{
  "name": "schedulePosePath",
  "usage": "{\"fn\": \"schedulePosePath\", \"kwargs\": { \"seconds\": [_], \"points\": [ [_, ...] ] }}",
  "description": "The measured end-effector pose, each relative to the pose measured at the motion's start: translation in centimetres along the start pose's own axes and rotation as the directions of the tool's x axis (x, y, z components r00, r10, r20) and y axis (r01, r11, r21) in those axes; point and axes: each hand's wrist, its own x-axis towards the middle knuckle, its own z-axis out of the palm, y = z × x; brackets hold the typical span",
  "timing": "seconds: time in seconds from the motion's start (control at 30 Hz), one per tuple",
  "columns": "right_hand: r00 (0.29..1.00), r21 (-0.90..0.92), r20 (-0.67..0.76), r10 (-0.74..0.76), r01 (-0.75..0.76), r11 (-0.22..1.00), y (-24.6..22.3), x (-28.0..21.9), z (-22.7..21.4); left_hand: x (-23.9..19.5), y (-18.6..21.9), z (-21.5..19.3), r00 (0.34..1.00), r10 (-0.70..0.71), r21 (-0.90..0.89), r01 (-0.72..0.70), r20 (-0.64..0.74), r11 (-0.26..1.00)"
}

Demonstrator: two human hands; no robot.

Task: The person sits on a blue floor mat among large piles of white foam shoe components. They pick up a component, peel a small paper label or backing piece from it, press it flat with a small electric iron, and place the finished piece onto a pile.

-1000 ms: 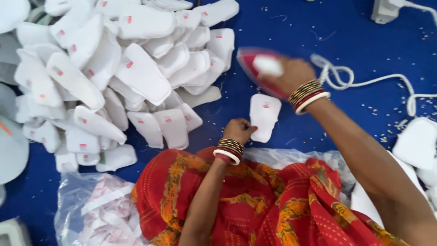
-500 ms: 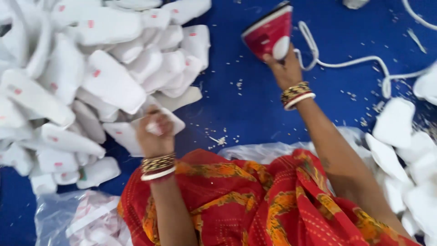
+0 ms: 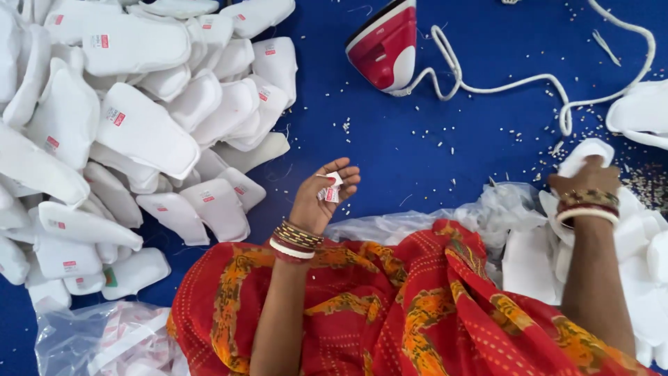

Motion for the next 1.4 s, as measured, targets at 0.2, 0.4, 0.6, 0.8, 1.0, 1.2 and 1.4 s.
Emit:
{"fn": "schedulePosePath", "kwargs": {
  "seconds": [0.2, 0.4, 0.6, 0.8, 1.0, 1.2, 1.4],
  "points": [
    [0.928, 0.159, -0.363, -0.082, 0.148, 0.976, 4.8, -1.0, 0.6, -1.0, 1.6, 0.4, 1.000, 0.012, 0.093, -0.014, 0.018, 0.996],
    [0.606, 0.342, -0.598, -0.524, 0.785, 0.517, -17.3, -11.7, -6.5, -1.3, 2.2, 0.1, 0.988, 0.066, -0.030, -0.063, 0.137, 0.998],
    [0.310, 0.099, -0.429, -0.848, 0.950, 0.298, -29.2, -16.9, -2.9, -1.7, 2.1, -0.2, 0.989, 0.065, 0.046, -0.072, 0.132, 0.996],
    [0.471, 0.480, -0.474, -0.744, 0.846, 0.231, -30.2, -21.2, -9.8, -0.3, 0.3, -0.9, 0.997, 0.010, 0.065, -0.015, 0.081, 0.998],
    [0.210, 0.295, -0.350, -0.913, 0.950, 0.105, -30.5, -20.3, -8.1, 0.7, -1.1, -2.0, 0.998, -0.004, 0.142, -0.005, 0.058, 0.990],
    [0.527, 0.679, -0.366, -0.767, 0.715, 0.166, -30.1, -18.7, -7.0, 1.2, -1.5, -1.9, 0.988, -0.098, 0.073, 0.090, 0.116, 0.993],
    [0.707, 0.970, 0.216, -0.673, -0.074, 0.233, -29.6, -13.6, -2.7, 4.3, -6.3, -5.5, 0.994, -0.090, -0.041, 0.092, 0.064, 0.995]
  ]
}}
